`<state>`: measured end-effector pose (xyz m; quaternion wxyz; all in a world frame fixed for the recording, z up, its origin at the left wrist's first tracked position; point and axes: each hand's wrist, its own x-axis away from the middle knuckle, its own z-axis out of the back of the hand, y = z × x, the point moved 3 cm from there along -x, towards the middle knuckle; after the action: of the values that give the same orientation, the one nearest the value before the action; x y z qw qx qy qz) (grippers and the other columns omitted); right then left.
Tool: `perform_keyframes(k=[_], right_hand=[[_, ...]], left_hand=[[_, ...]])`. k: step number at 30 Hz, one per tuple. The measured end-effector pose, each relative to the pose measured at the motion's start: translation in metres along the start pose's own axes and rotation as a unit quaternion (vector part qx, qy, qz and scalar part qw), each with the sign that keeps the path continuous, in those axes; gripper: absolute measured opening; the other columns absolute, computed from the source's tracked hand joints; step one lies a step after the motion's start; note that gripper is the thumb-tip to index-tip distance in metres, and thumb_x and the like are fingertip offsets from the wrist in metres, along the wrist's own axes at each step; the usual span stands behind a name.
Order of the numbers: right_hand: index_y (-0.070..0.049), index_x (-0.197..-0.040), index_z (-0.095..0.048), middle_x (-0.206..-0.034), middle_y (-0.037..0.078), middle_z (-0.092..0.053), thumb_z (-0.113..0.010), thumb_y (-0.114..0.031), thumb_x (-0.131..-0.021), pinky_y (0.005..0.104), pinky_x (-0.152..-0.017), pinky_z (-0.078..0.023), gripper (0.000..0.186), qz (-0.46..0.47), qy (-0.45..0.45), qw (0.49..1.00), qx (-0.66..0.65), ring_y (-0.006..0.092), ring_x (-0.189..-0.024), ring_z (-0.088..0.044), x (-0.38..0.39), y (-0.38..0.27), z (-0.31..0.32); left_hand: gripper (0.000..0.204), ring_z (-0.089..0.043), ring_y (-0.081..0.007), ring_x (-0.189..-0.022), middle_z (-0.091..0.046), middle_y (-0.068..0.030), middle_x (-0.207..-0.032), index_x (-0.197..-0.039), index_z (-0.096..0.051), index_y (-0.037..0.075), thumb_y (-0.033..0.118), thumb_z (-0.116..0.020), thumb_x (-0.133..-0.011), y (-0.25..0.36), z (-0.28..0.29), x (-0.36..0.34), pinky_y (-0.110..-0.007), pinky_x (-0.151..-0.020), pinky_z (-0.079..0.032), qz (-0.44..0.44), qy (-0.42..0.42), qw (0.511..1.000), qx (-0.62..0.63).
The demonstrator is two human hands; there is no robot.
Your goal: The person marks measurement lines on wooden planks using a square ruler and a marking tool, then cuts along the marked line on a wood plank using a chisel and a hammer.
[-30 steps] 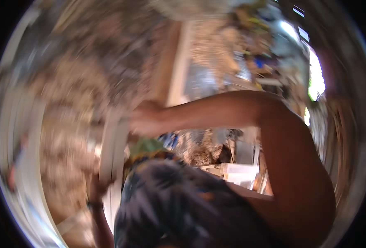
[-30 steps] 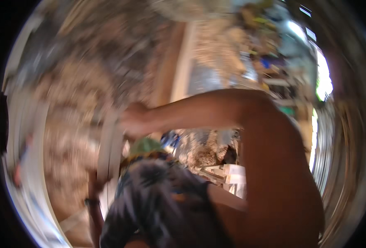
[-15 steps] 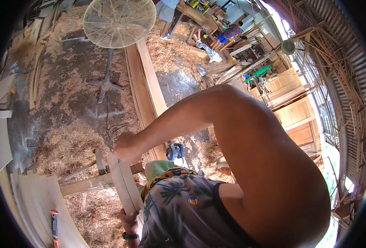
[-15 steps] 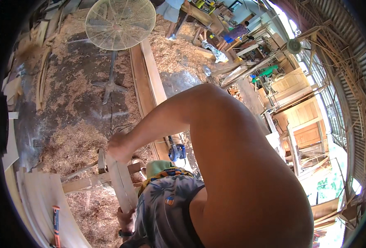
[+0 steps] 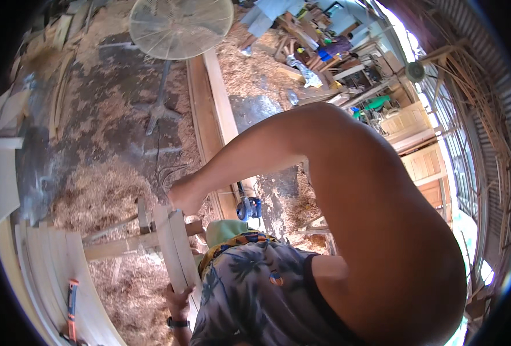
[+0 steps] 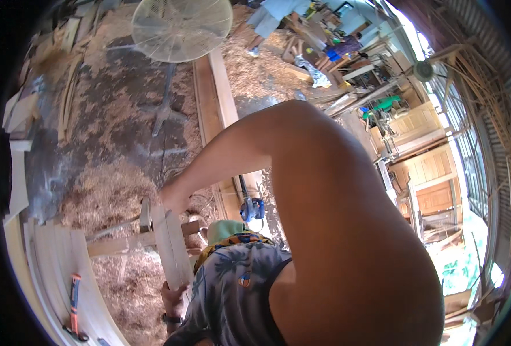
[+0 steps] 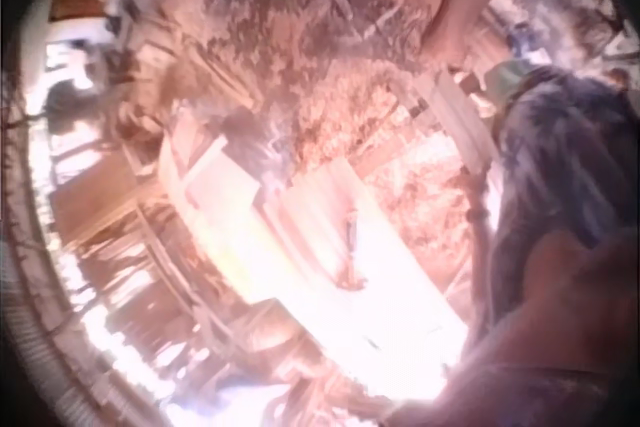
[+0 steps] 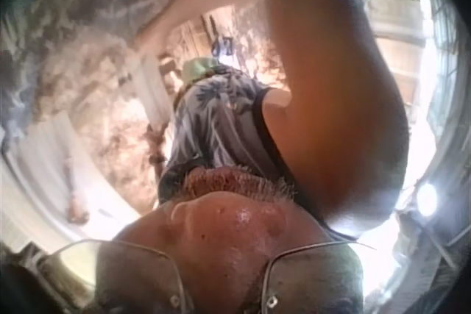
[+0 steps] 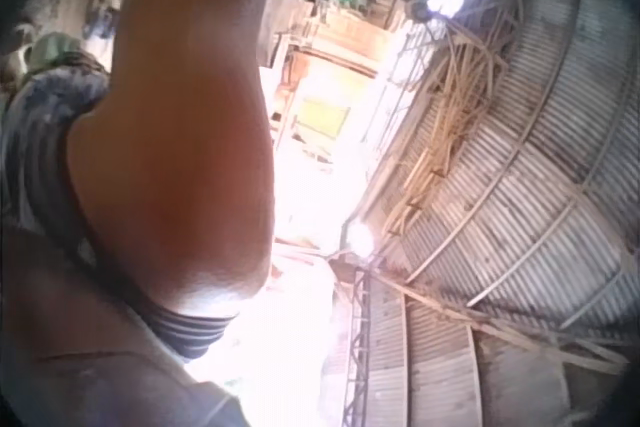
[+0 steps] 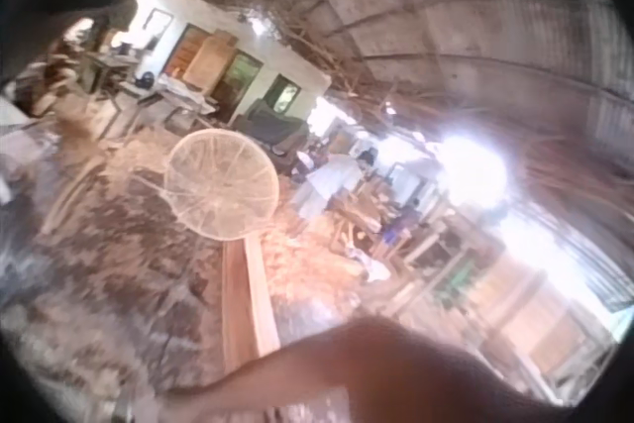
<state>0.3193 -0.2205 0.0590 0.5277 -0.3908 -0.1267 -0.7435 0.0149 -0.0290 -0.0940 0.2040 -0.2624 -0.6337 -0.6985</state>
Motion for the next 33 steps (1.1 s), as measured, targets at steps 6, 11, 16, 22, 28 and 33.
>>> perform_keyframes(k=[6,11,16,22,28,33], right_hand=[[-0.009,-0.1,-0.075,-0.088,0.015,-0.074,-0.074,-0.013,-0.074,0.0442,-0.073,-0.057,0.026,-0.09,-0.057,0.986,-0.126,0.0292,-0.084,-0.072,0.017,-0.022,0.029],[-0.01,-0.127,-0.07,-0.11,0.023,-0.071,-0.064,-0.002,-0.081,0.0381,-0.088,-0.057,0.047,-0.159,-0.081,0.976,-0.123,0.0342,-0.104,-0.07,0.025,-0.034,0.059],[-0.014,-0.132,-0.068,-0.105,0.023,-0.072,-0.059,0.003,-0.08,0.0418,-0.09,-0.057,0.055,-0.158,-0.028,0.982,-0.101,0.0369,-0.1,-0.07,0.025,-0.028,0.053],[-0.019,-0.132,-0.068,-0.105,0.025,-0.071,-0.058,0.006,-0.078,0.0453,-0.091,-0.056,0.06,-0.163,-0.104,0.98,-0.035,0.0376,-0.101,-0.07,0.027,-0.051,0.07],[-0.016,-0.128,-0.07,-0.108,0.02,-0.071,-0.062,-0.005,-0.086,0.0471,-0.086,-0.058,0.045,-0.123,-0.077,0.989,-0.004,0.0365,-0.099,-0.071,0.035,-0.044,0.058],[-0.013,-0.132,-0.067,-0.105,0.023,-0.071,-0.067,-0.008,-0.085,0.048,-0.082,-0.057,0.047,-0.162,-0.041,0.974,-0.156,0.0401,-0.096,-0.07,0.051,-0.021,0.052]], left_hand=[[0.065,-0.073,-0.0278,-0.09,-0.074,-0.0217,-0.1,-0.113,-0.066,-0.007,0.038,-0.09,-0.073,-0.014,0.001,0.017,-0.04,-0.077,-0.059,0.05,-0.067,0.956,0.283],[0.091,-0.072,-0.0266,-0.091,-0.073,-0.0229,-0.102,-0.12,-0.06,-0.01,0.051,-0.094,-0.062,0.016,0.004,0.012,-0.036,-0.08,-0.057,0.07,-0.032,0.996,-0.055],[0.087,-0.072,-0.0251,-0.089,-0.074,-0.0215,-0.102,-0.12,-0.059,-0.009,0.045,-0.095,-0.063,0.012,0.001,0.014,-0.035,-0.08,-0.057,0.048,-0.014,0.998,0.031],[0.086,-0.072,-0.024,-0.09,-0.073,-0.0216,-0.1,-0.118,-0.059,-0.01,0.043,-0.097,-0.062,0.024,0.006,0.017,-0.034,-0.079,-0.057,0.058,-0.021,0.998,0.003],[0.083,-0.073,-0.0245,-0.089,-0.074,-0.0226,-0.1,-0.115,-0.06,-0.011,0.043,-0.096,-0.063,0.018,0.002,0.02,-0.035,-0.079,-0.057,0.044,-0.014,0.999,-0.018],[0.08,-0.073,-0.0236,-0.088,-0.074,-0.0217,-0.099,-0.114,-0.061,-0.01,0.041,-0.096,-0.063,0.014,0.002,0.004,-0.035,-0.078,-0.057,0.056,-0.017,0.998,0.012]])
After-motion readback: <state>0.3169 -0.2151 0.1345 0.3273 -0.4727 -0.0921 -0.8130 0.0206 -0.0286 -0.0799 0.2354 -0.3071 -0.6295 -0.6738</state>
